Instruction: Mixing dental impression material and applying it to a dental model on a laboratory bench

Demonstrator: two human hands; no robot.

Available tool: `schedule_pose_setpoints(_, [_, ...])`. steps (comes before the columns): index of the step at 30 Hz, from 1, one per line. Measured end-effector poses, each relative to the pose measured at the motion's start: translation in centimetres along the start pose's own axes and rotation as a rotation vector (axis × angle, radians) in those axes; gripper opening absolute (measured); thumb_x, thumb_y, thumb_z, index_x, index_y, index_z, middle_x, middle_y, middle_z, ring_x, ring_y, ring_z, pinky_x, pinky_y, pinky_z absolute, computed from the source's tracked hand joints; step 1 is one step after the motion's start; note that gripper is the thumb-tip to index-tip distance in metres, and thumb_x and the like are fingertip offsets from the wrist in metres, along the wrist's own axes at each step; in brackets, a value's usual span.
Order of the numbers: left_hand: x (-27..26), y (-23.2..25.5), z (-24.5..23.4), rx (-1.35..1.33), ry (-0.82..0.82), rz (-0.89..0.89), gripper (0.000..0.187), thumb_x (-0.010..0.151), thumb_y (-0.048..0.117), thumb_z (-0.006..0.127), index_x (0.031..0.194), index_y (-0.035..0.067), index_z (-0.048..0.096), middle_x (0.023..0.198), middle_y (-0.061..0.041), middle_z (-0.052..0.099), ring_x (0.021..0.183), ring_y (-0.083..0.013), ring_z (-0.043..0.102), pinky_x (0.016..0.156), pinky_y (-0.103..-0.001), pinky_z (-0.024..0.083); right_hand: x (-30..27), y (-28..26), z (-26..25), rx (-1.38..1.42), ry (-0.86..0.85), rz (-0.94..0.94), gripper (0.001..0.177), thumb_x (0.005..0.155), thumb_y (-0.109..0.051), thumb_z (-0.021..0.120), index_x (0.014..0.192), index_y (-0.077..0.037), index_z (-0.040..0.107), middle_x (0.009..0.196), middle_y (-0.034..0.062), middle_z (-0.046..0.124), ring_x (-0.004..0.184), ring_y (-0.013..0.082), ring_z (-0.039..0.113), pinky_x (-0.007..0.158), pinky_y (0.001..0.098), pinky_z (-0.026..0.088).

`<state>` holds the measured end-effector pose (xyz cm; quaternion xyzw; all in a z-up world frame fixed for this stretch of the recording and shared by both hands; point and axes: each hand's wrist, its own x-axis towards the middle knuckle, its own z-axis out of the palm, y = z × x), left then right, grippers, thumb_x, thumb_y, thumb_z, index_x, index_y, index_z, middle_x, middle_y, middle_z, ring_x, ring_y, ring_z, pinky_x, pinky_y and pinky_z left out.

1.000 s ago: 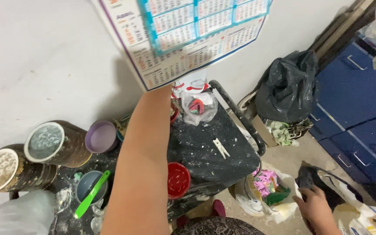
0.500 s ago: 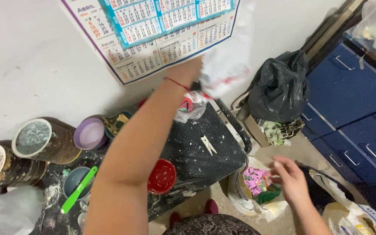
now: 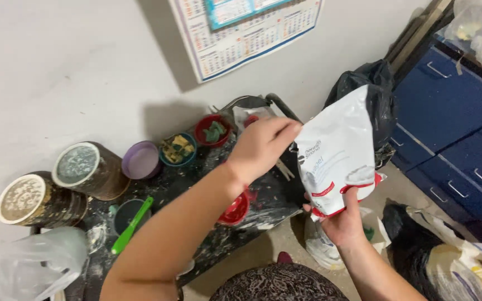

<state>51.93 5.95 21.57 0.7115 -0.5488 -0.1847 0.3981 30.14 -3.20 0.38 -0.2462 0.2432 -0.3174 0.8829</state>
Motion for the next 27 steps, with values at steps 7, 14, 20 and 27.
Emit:
schedule_pose_setpoints(7, [-14.2, -4.6, 0.0, -0.059, 0.234, -0.107, 0.028, 0.096, 0.027, 0.071, 0.123, 0.018, 0.073, 0.097, -0.009, 0.078, 0.092, -0.0283, 0.076, 0.076, -0.039, 0.063, -2.4, 8.1, 4.0, -0.028, 0.076, 0.083, 0.074, 0.089, -0.084, 0.055, 0.117, -0.018, 0.068, 0.104, 0.0144, 0.079, 0.085, 0.0418, 0.076, 0.058, 0.0566, 0.064])
schedule_pose_setpoints(14, [-20.4, -7.2, -2.0, 0.002, 0.278, -0.078, 0.049, 0.091, 0.018, 0.069, 0.136, 0.004, 0.058, 0.098, -0.015, 0.077, 0.091, -0.0356, 0.075, 0.072, -0.049, 0.061, -4.8, 14.0, 6.7, -0.108, 0.031, 0.154, 0.074, 0.091, -0.083, 0.053, 0.114, -0.014, 0.066, 0.101, 0.0165, 0.078, 0.082, 0.0426, 0.076, 0.049, 0.0546, 0.062])
schedule_pose_setpoints(20, [-22.4, -8.5, -4.3, 0.196, 0.101, -0.137, 0.033, 0.086, 0.038, 0.072, 0.102, 0.014, 0.057, 0.082, -0.005, 0.076, 0.087, -0.0355, 0.073, 0.071, -0.048, 0.056, -5.8, 14.3, 7.4, -0.181, 0.122, 0.091, 0.066, 0.095, -0.077, 0.056, 0.114, -0.014, 0.064, 0.096, 0.0100, 0.077, 0.070, 0.0344, 0.074, 0.040, 0.0508, 0.058])
schedule_pose_setpoints(27, [-22.6, -9.9, -5.6, 0.260, -0.017, -0.097, 0.034, 0.087, 0.043, 0.074, 0.092, 0.011, 0.063, 0.089, -0.009, 0.074, 0.087, -0.0383, 0.074, 0.069, -0.047, 0.056, -5.9, 13.3, 7.4, -0.257, 0.146, 0.042, 0.064, 0.099, -0.074, 0.053, 0.112, -0.012, 0.064, 0.093, 0.0113, 0.076, 0.066, 0.0314, 0.073, 0.035, 0.0476, 0.056])
